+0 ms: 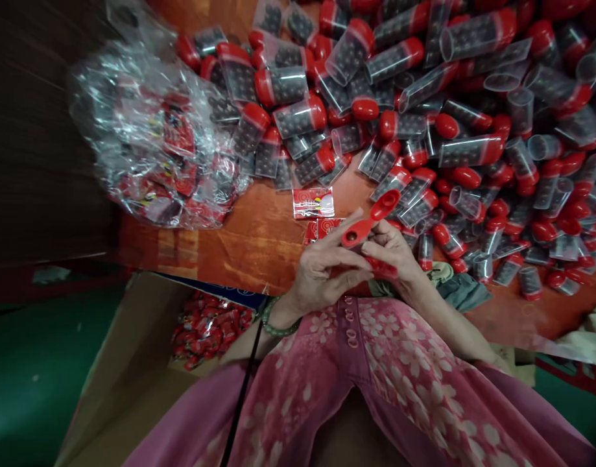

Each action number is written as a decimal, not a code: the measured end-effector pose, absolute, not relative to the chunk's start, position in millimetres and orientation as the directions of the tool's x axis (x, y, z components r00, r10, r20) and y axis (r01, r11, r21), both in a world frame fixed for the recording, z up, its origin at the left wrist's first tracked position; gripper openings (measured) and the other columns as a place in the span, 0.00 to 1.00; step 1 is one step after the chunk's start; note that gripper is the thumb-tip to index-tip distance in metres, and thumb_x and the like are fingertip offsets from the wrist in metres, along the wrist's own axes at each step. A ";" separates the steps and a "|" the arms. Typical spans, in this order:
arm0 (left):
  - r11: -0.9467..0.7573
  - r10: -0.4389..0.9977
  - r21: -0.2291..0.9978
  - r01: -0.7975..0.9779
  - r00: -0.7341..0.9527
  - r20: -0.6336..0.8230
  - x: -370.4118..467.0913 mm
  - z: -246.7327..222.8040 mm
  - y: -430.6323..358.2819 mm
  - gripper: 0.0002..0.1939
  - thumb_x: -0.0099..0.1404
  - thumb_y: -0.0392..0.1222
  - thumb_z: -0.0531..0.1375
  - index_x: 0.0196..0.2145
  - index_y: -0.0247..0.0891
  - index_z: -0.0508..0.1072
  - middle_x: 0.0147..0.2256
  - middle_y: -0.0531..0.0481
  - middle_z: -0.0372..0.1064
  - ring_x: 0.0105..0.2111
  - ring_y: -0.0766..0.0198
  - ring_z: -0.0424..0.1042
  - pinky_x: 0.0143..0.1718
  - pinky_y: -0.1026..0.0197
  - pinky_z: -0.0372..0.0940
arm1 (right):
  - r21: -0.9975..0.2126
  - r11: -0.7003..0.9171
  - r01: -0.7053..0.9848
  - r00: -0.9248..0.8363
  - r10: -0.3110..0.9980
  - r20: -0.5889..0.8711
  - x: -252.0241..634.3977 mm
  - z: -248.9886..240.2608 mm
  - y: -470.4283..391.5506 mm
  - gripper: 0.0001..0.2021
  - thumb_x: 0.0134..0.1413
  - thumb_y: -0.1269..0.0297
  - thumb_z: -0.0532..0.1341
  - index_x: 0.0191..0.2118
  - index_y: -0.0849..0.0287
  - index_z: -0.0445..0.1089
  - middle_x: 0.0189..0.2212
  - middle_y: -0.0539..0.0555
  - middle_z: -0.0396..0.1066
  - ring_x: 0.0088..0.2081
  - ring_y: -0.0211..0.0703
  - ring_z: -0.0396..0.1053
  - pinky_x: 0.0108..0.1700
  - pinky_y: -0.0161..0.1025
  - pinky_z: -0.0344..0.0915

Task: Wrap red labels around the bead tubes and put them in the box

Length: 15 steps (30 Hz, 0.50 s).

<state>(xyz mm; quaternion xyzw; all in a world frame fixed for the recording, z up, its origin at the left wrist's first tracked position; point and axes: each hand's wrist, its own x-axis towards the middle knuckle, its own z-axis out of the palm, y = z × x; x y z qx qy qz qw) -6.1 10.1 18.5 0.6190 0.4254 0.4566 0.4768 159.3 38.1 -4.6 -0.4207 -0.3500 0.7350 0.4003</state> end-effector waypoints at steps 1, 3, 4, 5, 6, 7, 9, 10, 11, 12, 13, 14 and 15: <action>-0.213 0.966 0.972 0.100 0.170 0.194 -2.4 16.7 10.1 0.08 0.66 0.46 0.64 0.33 0.40 0.80 0.43 0.43 0.79 0.46 0.57 0.79 0.50 0.50 0.75 | -0.873 -0.410 -0.264 -0.315 0.892 -0.324 158.6 -3.0 39.0 0.19 0.41 0.49 0.76 0.33 0.54 0.73 0.28 0.46 0.74 0.28 0.35 0.72 0.34 0.33 0.71; -0.267 0.959 0.958 0.100 0.122 0.255 -1.4 14.1 12.0 0.06 0.67 0.42 0.63 0.34 0.39 0.79 0.42 0.43 0.80 0.46 0.58 0.79 0.49 0.53 0.75 | -0.928 -0.338 -0.154 -0.330 0.903 -0.274 163.4 3.4 41.2 0.16 0.45 0.50 0.74 0.32 0.55 0.75 0.28 0.48 0.75 0.31 0.38 0.74 0.39 0.36 0.73; -0.298 0.950 0.950 0.091 0.129 0.286 -3.7 13.2 13.6 0.05 0.67 0.40 0.63 0.34 0.39 0.79 0.44 0.43 0.79 0.47 0.58 0.79 0.49 0.53 0.75 | -0.952 -0.294 -0.089 -0.346 0.905 -0.247 168.5 7.9 42.2 0.15 0.47 0.50 0.73 0.33 0.55 0.76 0.30 0.49 0.77 0.35 0.41 0.75 0.43 0.39 0.73; -0.330 0.937 0.941 0.077 0.149 0.316 -7.2 12.3 15.3 0.04 0.66 0.39 0.64 0.34 0.38 0.79 0.47 0.42 0.78 0.49 0.57 0.78 0.50 0.54 0.74 | -0.970 -0.242 -0.031 -0.355 0.910 -0.216 174.8 12.6 43.1 0.14 0.49 0.51 0.72 0.36 0.55 0.77 0.34 0.51 0.78 0.40 0.43 0.76 0.49 0.41 0.72; -0.357 0.923 0.932 0.061 0.175 0.342 -11.2 11.5 17.1 0.02 0.65 0.38 0.65 0.34 0.38 0.79 0.49 0.41 0.78 0.50 0.58 0.78 0.50 0.56 0.74 | -0.979 -0.203 0.011 -0.351 0.916 -0.194 181.7 17.0 44.0 0.15 0.50 0.52 0.72 0.40 0.55 0.78 0.39 0.53 0.78 0.44 0.46 0.76 0.52 0.44 0.71; -0.378 0.910 0.925 0.043 0.200 0.363 -15.2 10.4 18.7 0.01 0.64 0.36 0.65 0.35 0.37 0.78 0.50 0.41 0.77 0.49 0.58 0.78 0.49 0.57 0.74 | -0.982 -0.186 0.025 -0.340 0.922 -0.183 188.4 20.6 44.8 0.17 0.51 0.51 0.71 0.45 0.53 0.78 0.44 0.53 0.78 0.47 0.47 0.75 0.53 0.46 0.71; -0.409 0.882 0.913 -0.005 0.255 0.396 -20.8 7.6 20.6 0.02 0.63 0.35 0.67 0.35 0.36 0.78 0.49 0.40 0.77 0.48 0.60 0.79 0.49 0.60 0.74 | -0.986 -0.165 0.005 -0.335 0.929 -0.157 198.5 24.2 46.6 0.21 0.53 0.48 0.69 0.50 0.49 0.77 0.49 0.54 0.75 0.50 0.49 0.74 0.53 0.48 0.72; -0.415 0.868 0.910 -0.030 0.286 0.405 -21.7 5.9 20.9 0.02 0.62 0.34 0.67 0.35 0.35 0.78 0.49 0.39 0.77 0.48 0.59 0.79 0.49 0.60 0.74 | -0.985 -0.174 -0.015 -0.350 0.923 -0.158 201.0 24.1 47.8 0.22 0.52 0.46 0.69 0.51 0.48 0.77 0.51 0.54 0.73 0.49 0.50 0.74 0.53 0.48 0.73; -0.419 0.853 0.907 -0.051 0.319 0.412 -21.3 4.1 20.8 0.02 0.63 0.34 0.66 0.35 0.35 0.78 0.48 0.38 0.77 0.48 0.59 0.79 0.50 0.60 0.73 | -0.980 -0.195 -0.035 -0.380 0.910 -0.167 201.7 23.0 49.3 0.24 0.50 0.43 0.69 0.51 0.47 0.77 0.52 0.54 0.72 0.49 0.50 0.74 0.52 0.49 0.73; -0.429 0.833 0.901 -0.067 0.356 0.423 -19.8 2.3 20.4 0.02 0.64 0.35 0.66 0.35 0.35 0.78 0.48 0.38 0.77 0.48 0.59 0.79 0.50 0.61 0.73 | -0.971 -0.233 -0.053 -0.425 0.885 -0.189 200.7 21.1 51.0 0.26 0.47 0.42 0.70 0.51 0.46 0.77 0.54 0.53 0.71 0.49 0.51 0.74 0.52 0.49 0.73; -0.441 0.811 0.894 -0.080 0.392 0.435 -17.3 0.7 19.8 0.02 0.65 0.35 0.65 0.35 0.35 0.78 0.48 0.39 0.78 0.47 0.60 0.79 0.50 0.61 0.73 | -0.956 -0.286 -0.069 -0.483 0.848 -0.219 198.6 18.9 52.9 0.29 0.43 0.40 0.72 0.52 0.45 0.76 0.56 0.53 0.70 0.50 0.51 0.74 0.53 0.50 0.73; -0.457 0.785 0.885 -0.090 0.426 0.449 -14.4 -0.7 19.1 0.02 0.66 0.36 0.64 0.35 0.35 0.78 0.47 0.39 0.78 0.46 0.60 0.79 0.50 0.61 0.73 | -0.934 -0.346 -0.085 -0.543 0.802 -0.248 195.9 16.7 54.8 0.33 0.40 0.40 0.73 0.54 0.45 0.75 0.57 0.53 0.69 0.51 0.52 0.73 0.54 0.50 0.72; -0.473 0.763 0.875 -0.100 0.451 0.464 -11.5 -1.7 18.6 0.03 0.66 0.37 0.63 0.34 0.36 0.78 0.47 0.40 0.78 0.46 0.61 0.79 0.50 0.62 0.73 | -0.910 -0.403 -0.100 -0.603 0.752 -0.266 193.0 15.0 56.4 0.36 0.38 0.40 0.74 0.55 0.45 0.74 0.58 0.53 0.70 0.53 0.53 0.73 0.56 0.51 0.71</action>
